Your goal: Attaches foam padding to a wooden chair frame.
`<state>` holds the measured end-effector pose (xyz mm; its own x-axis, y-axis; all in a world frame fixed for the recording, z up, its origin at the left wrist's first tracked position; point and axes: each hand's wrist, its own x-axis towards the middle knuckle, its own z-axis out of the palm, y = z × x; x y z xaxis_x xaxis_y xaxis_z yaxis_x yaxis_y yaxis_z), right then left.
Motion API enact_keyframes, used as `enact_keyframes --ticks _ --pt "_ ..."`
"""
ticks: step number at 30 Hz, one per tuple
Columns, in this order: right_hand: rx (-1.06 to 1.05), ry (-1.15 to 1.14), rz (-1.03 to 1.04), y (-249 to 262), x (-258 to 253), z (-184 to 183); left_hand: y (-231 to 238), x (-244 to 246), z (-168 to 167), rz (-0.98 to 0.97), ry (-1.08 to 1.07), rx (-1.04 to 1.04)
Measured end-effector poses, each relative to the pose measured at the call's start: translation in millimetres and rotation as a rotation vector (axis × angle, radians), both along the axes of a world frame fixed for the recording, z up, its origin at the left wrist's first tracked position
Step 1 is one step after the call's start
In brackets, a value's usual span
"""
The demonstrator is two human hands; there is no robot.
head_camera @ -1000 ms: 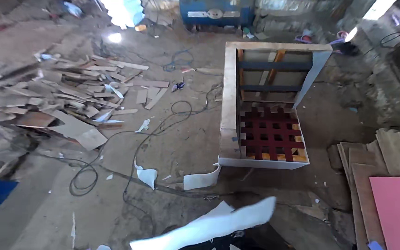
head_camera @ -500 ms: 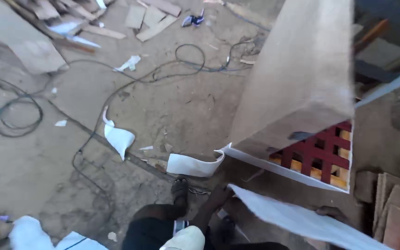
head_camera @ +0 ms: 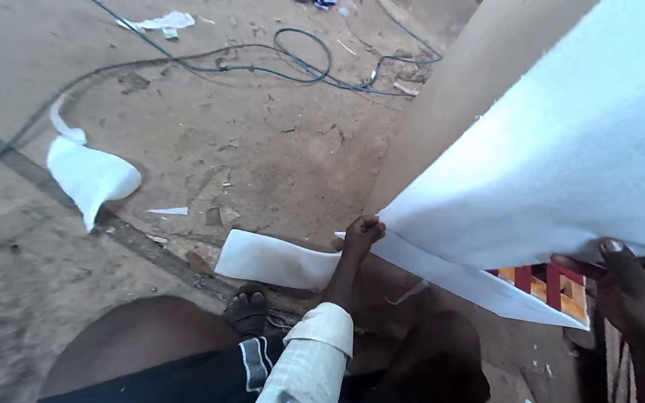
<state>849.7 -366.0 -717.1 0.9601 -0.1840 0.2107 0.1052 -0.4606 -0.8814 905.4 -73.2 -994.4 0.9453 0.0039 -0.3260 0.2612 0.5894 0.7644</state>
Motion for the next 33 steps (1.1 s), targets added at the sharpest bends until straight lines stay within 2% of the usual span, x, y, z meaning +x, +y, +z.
enact_keyframes --ticks 6,11,14,21,33 --pt "0.053 -0.043 0.077 13.5 4.1 14.0 -6.8 8.3 28.5 0.124 -0.016 -0.079" --pt "0.04 0.002 0.04 19.4 -13.9 5.2 -14.8 -3.2 10.6 0.094 -0.013 0.093" --pt "0.047 -0.013 0.021 17.2 -20.3 -4.2 -16.4 -8.3 0.8 0.12 0.003 0.108" --pt "0.031 -0.041 0.036 24.4 -12.1 -13.3 -10.6 3.6 0.5 0.124 0.04 0.272" --pt "0.065 -0.142 0.087 27.1 2.5 -14.6 -17.3 13.6 -1.2 0.154 0.075 0.175"
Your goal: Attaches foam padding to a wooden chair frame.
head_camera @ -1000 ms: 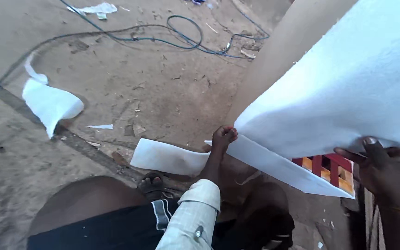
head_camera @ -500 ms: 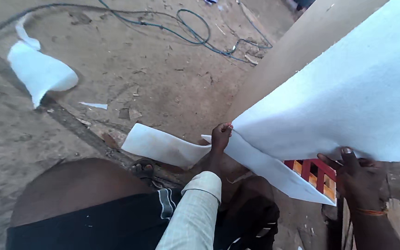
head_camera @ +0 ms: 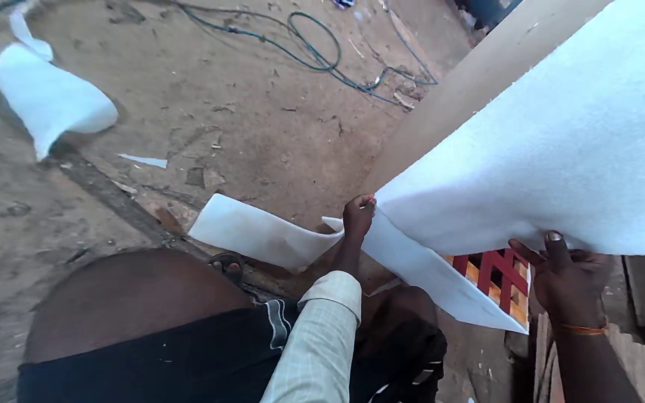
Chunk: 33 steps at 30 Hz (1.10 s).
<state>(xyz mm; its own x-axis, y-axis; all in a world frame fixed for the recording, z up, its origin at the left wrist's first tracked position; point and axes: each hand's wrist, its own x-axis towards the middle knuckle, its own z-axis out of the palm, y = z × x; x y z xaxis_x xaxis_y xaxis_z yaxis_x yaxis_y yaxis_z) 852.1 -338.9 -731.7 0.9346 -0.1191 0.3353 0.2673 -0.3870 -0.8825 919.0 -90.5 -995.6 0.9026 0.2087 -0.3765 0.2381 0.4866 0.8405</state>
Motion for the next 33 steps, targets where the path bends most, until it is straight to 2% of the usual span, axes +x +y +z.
enact_keyframes --ticks 4,11,21,24,27,29,33 --pt "0.007 -0.02 -0.03 3.9 1.1 3.5 -1.3 -0.3 2.0 0.011 -0.011 -0.036" --pt "0.017 0.02 -0.064 3.2 3.6 1.0 -3.0 2.9 2.6 0.008 0.015 0.018" --pt "0.002 -0.029 0.021 10.0 4.1 5.7 -4.9 -0.2 4.3 0.039 0.006 -0.053" --pt "-0.002 -0.019 0.015 5.8 2.8 3.6 -8.3 -4.4 4.2 0.1 -0.019 -0.08" --pt "0.001 -0.013 -0.013 4.6 2.5 1.8 -20.6 -16.0 4.9 0.181 0.068 -0.162" --pt "-0.008 -0.015 -0.006 4.6 2.1 2.1 -37.9 -27.3 -0.5 0.116 0.072 -0.088" --pt "0.004 -0.005 0.01 3.9 3.1 2.5 -65.9 -43.2 6.3 -0.111 -0.252 0.199"
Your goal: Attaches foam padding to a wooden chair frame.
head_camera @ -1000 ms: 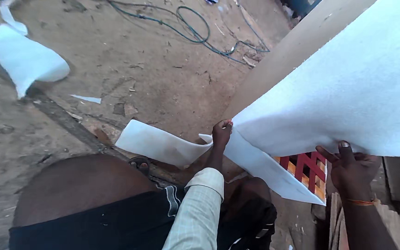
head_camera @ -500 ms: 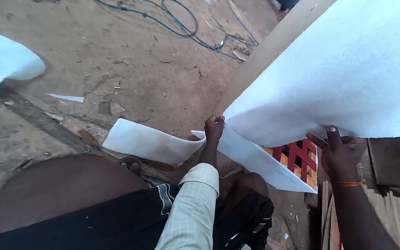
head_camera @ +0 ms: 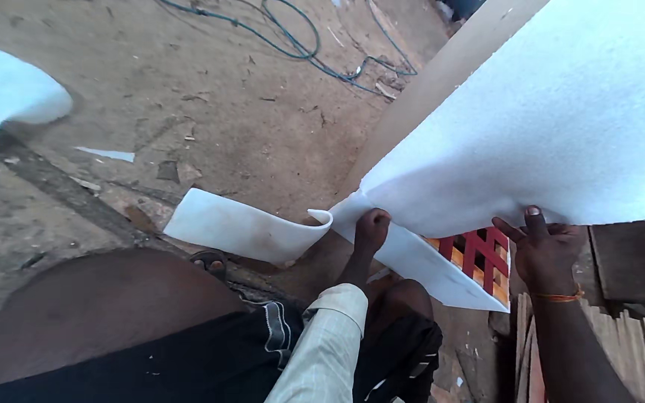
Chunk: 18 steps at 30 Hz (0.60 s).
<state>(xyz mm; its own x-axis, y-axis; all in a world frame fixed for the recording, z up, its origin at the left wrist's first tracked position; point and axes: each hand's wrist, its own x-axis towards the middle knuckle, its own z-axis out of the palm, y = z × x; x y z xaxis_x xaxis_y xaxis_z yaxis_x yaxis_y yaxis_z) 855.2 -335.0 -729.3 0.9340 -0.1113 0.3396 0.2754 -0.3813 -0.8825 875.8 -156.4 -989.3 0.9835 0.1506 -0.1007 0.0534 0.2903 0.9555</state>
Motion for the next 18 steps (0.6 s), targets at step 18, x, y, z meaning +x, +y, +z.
enact_keyframes --ticks 18 --pt "-0.03 0.045 -0.05 -1.2 -6.5 0.2 -6.0 23.0 31.1 -0.403 -0.004 0.397"
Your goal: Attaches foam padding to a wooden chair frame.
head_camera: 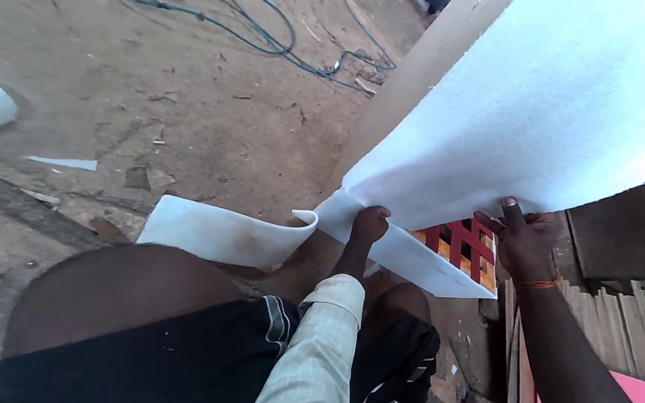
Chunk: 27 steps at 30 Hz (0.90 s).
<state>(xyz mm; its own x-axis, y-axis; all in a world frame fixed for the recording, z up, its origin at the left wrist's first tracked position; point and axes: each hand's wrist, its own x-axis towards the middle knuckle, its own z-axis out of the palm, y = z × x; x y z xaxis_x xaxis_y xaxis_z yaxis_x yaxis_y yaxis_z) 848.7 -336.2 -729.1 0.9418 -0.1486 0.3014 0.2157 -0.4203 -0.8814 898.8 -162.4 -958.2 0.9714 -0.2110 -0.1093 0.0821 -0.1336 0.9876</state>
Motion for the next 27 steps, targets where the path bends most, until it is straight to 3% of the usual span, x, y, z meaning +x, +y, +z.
enact_keyframes --ticks 8,13,18,23,25,27 --pt "-0.015 0.009 -0.001 -1.8 1.8 1.9 -28.3 4.5 -11.5 -0.147 -0.043 0.005" --pt "0.015 0.013 -0.018 -1.8 6.2 0.9 -21.3 11.6 -13.6 -0.194 -0.005 -0.044" --pt "0.023 -0.012 -0.029 -4.5 13.0 -3.3 1.4 10.4 -0.8 0.228 -0.001 -0.139" --pt "-0.018 0.002 -0.093 3.1 11.4 -1.5 21.0 7.0 24.2 0.738 -0.321 -0.077" --pt "0.017 0.014 -0.083 0.1 15.6 -2.9 36.0 17.0 48.9 0.901 -0.428 -0.063" --pt "0.068 0.005 -0.059 -3.7 17.6 -5.8 61.9 25.6 86.4 0.889 -0.499 -0.149"
